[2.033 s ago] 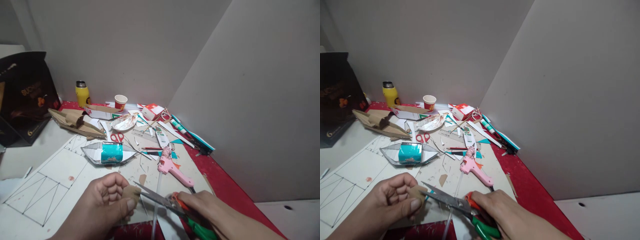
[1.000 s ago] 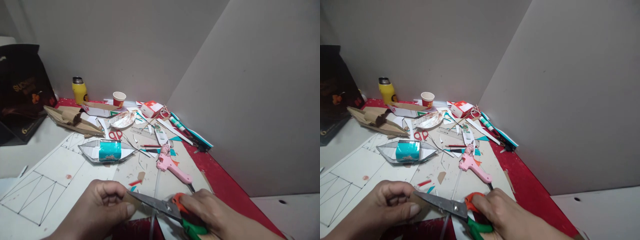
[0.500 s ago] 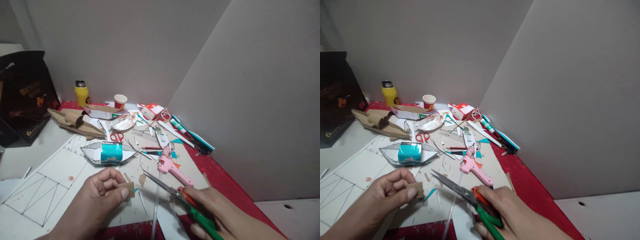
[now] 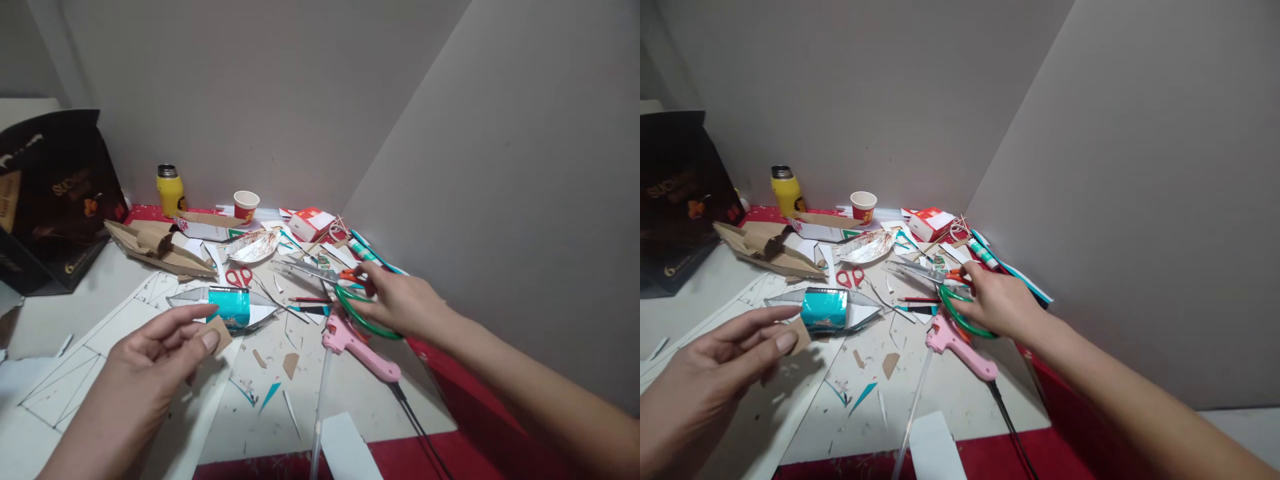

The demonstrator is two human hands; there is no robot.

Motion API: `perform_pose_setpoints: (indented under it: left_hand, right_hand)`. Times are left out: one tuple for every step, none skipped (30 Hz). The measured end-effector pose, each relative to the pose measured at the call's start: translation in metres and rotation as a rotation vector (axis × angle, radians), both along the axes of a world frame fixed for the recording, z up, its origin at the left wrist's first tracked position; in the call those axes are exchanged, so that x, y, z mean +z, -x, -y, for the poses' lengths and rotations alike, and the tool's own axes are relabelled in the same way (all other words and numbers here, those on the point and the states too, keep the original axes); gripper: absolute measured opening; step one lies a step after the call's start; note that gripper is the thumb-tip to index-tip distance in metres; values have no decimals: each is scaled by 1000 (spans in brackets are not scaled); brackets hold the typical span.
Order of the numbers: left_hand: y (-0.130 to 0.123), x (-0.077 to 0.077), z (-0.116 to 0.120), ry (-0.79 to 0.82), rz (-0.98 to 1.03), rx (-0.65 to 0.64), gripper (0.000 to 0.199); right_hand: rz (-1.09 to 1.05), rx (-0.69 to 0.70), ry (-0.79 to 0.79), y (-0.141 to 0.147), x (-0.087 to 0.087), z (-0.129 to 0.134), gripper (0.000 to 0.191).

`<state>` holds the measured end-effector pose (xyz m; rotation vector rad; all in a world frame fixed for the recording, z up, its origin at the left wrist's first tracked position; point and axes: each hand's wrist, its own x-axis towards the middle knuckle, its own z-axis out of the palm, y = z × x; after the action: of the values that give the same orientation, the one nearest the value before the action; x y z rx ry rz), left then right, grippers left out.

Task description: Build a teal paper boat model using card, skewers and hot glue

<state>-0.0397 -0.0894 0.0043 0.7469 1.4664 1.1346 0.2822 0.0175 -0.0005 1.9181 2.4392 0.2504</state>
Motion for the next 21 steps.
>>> perform_pose_setpoints:
  left_hand:
    - [1,1,0,8,-6,18,45]
    - [2,1,-1,17,3,19,44]
    - [2,0,-1,24,25,11,42]
    - [1,-1,0,28,60,-3,39]
    - [0,-2,0,36,101,-19,37]
    - [-1,-3,0,43,139,-29,35]
    - [-2,-4,1,54,172,-37,34]
    - [-4,-5,1,63,197,-45,34]
    - [-5,-6,2,71,218,-55,35]
    - [-7,-7,3,76,238,-69,35]
    - [-10,-8,3,78,257,-81,36]
    - [-12,-8,3,79,276,-93,36]
    - [-15,-9,3,79,294,-100,36]
    - [-18,-10,3,76,311,-101,37]
    - [-21,-11,3,72,330,-104,38]
    - [-24,-12,3,66,350,-112,40]
    - [-26,-14,3,59,372,-129,41]
    - [-28,-15,3,56,392,-151,42]
    - [-29,-16,3,54,407,-173,41]
    - [-29,-17,3,59,416,-193,40]
    - [-28,-17,3,64,414,-211,38]
  right_hand:
    - [-4,17,10,2,-1,-13,41]
    - [-18,36,19,3,-3,-26,40]
    - [-49,65,29,4,-5,-37,40]
    - [-79,95,42,5,-7,-46,38]
    - [-108,127,54,5,-8,-54,36]
    - [-132,158,62,6,-9,-57,32]
    - [-138,186,60,7,-9,-57,29]
    - [-159,210,40,11,-7,-53,25]
    - [-221,233,26,16,-5,-44,22]
    - [-274,243,10,23,-3,-30,22]
    - [-519,258,25,32,0,-14,21]
    - [-786,246,141,44,1,4,21]
    - [-1036,188,289,57,2,23,25]
    - [-1222,151,501,70,1,40,27]
    - [-1375,95,680,84,0,55,29]
    - [-1486,59,842,96,-3,66,34]
    - [-1549,42,956,107,-7,74,36]
    - [-1600,19,991,115,-10,78,37]
    - [-1636,7,1007,122,-13,79,36]
    - [-1665,-3,998,127,-16,77,35]
    - [-1691,-11,986,131,-19,75,34]
